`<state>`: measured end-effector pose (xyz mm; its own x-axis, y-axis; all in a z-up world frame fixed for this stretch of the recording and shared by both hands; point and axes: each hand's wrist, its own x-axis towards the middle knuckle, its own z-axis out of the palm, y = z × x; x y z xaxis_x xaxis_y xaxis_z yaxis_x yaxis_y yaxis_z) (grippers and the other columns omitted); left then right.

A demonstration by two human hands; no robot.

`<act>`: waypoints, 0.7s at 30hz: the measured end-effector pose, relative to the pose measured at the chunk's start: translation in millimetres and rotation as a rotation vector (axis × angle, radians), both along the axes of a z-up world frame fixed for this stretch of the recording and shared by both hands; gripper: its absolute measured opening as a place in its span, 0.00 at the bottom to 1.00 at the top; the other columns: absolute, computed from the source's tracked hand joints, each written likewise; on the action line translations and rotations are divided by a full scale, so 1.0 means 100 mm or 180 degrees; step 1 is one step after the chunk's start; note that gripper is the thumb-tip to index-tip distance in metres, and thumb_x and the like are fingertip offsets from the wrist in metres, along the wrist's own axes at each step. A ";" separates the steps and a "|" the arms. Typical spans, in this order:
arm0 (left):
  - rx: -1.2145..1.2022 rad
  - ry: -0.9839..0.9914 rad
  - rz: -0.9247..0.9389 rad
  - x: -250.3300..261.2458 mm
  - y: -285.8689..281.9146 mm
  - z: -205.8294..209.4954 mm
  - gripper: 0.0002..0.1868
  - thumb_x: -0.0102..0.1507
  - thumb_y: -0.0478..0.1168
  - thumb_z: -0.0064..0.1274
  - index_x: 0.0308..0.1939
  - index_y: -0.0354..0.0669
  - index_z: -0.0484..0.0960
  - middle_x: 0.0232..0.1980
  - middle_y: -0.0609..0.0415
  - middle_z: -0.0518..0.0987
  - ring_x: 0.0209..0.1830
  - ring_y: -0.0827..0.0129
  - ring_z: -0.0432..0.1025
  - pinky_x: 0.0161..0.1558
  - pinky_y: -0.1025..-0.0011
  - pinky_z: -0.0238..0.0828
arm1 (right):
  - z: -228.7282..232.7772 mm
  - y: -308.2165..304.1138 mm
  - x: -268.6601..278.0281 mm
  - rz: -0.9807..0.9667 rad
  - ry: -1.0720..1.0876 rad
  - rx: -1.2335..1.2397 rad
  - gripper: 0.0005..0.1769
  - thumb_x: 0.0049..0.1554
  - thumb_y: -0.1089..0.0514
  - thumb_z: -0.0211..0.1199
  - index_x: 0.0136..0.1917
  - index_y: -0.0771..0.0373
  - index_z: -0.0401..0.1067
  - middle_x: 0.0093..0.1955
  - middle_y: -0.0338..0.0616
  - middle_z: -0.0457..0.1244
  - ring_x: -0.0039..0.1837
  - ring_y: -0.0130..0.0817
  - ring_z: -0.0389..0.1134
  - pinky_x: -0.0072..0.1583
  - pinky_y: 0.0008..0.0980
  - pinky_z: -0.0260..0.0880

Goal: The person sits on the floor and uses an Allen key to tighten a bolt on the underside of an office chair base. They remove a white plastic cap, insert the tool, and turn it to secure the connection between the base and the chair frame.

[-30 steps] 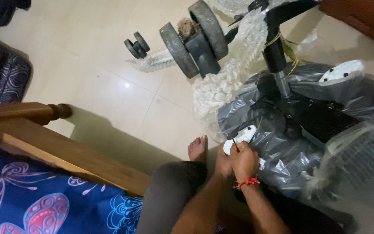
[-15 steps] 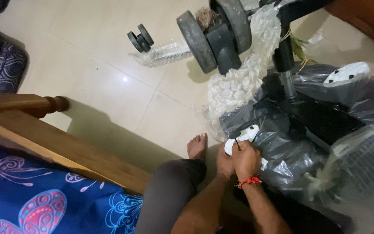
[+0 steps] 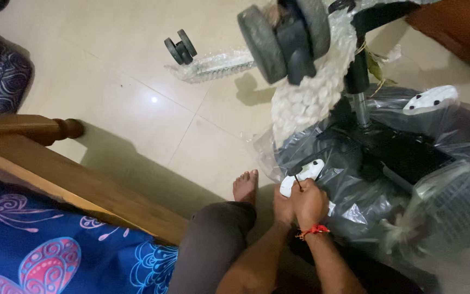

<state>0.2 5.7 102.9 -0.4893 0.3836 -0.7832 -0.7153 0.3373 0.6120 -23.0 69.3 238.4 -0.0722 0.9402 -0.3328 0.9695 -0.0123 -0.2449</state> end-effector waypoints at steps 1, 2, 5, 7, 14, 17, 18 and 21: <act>-0.0287 0.0093 -0.0190 -0.02 -0.02 0.08 0.21 0.61 0.47 0.62 0.51 0.38 0.78 0.46 0.53 0.84 0.43 0.75 0.75 0.46 0.71 0.73 | 0.00 -0.02 0.01 0.0011 0.0012 -0.0028 0.14 0.52 0.47 0.65 0.41 0.59 0.80 0.40 0.51 0.72 0.45 0.56 0.73 0.48 0.53 0.72; -0.0356 0.0128 -0.0241 -0.04 -0.02 0.15 0.22 0.60 0.48 0.63 0.51 0.38 0.77 0.46 0.52 0.84 0.44 0.74 0.75 0.46 0.70 0.73 | 0.00 -0.02 0.01 0.0023 0.0024 -0.0056 0.14 0.52 0.47 0.65 0.41 0.58 0.80 0.40 0.51 0.72 0.45 0.57 0.73 0.48 0.53 0.72; -0.0277 0.0224 -0.0313 -0.15 -0.04 0.32 0.25 0.57 0.50 0.65 0.50 0.37 0.78 0.46 0.50 0.84 0.44 0.70 0.77 0.47 0.68 0.74 | 0.00 -0.03 -0.06 0.0114 -0.0020 0.0010 0.14 0.54 0.47 0.65 0.42 0.59 0.80 0.40 0.53 0.71 0.45 0.58 0.73 0.49 0.54 0.72; 0.0153 0.0249 -0.0249 -0.19 -0.03 0.39 0.24 0.58 0.50 0.65 0.48 0.34 0.81 0.45 0.47 0.85 0.43 0.66 0.78 0.46 0.66 0.76 | 0.00 -0.04 -0.11 0.0121 -0.0098 0.0071 0.14 0.54 0.47 0.65 0.42 0.59 0.80 0.41 0.53 0.71 0.45 0.58 0.73 0.49 0.54 0.72; -0.0305 0.0405 -0.0139 -0.11 -0.06 0.30 0.26 0.56 0.49 0.66 0.51 0.39 0.75 0.45 0.50 0.83 0.45 0.68 0.77 0.49 0.67 0.73 | -0.05 0.00 -0.04 0.0426 0.0056 0.0115 0.14 0.56 0.48 0.66 0.43 0.61 0.80 0.42 0.58 0.70 0.46 0.59 0.73 0.49 0.52 0.72; -0.0028 0.0584 0.0151 -0.08 -0.05 0.26 0.26 0.55 0.46 0.68 0.49 0.37 0.75 0.44 0.49 0.83 0.44 0.67 0.77 0.49 0.67 0.74 | 0.00 0.23 0.07 0.0531 0.0450 0.0118 0.14 0.56 0.49 0.65 0.43 0.63 0.78 0.42 0.57 0.70 0.46 0.55 0.73 0.48 0.49 0.72; -0.0069 0.0569 0.0153 -0.06 -0.04 0.26 0.26 0.55 0.46 0.69 0.48 0.36 0.74 0.44 0.49 0.83 0.43 0.67 0.76 0.48 0.67 0.74 | 0.04 0.32 0.11 0.0537 0.0612 0.0111 0.14 0.56 0.50 0.64 0.43 0.63 0.78 0.42 0.57 0.70 0.45 0.54 0.74 0.48 0.48 0.72; 0.0099 0.0475 0.0189 -0.08 -0.05 0.28 0.27 0.56 0.46 0.71 0.47 0.34 0.74 0.44 0.48 0.82 0.43 0.68 0.76 0.48 0.68 0.74 | 0.23 0.59 0.28 0.0775 0.0381 -0.0450 0.15 0.57 0.50 0.65 0.41 0.65 0.75 0.38 0.55 0.70 0.42 0.51 0.74 0.46 0.48 0.71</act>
<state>-8.3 0.8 130.6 -0.6217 0.3735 -0.6884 -0.6338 0.2764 0.7224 5.5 128.7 261.8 -0.3362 0.8354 -0.4349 0.9125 0.1748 -0.3699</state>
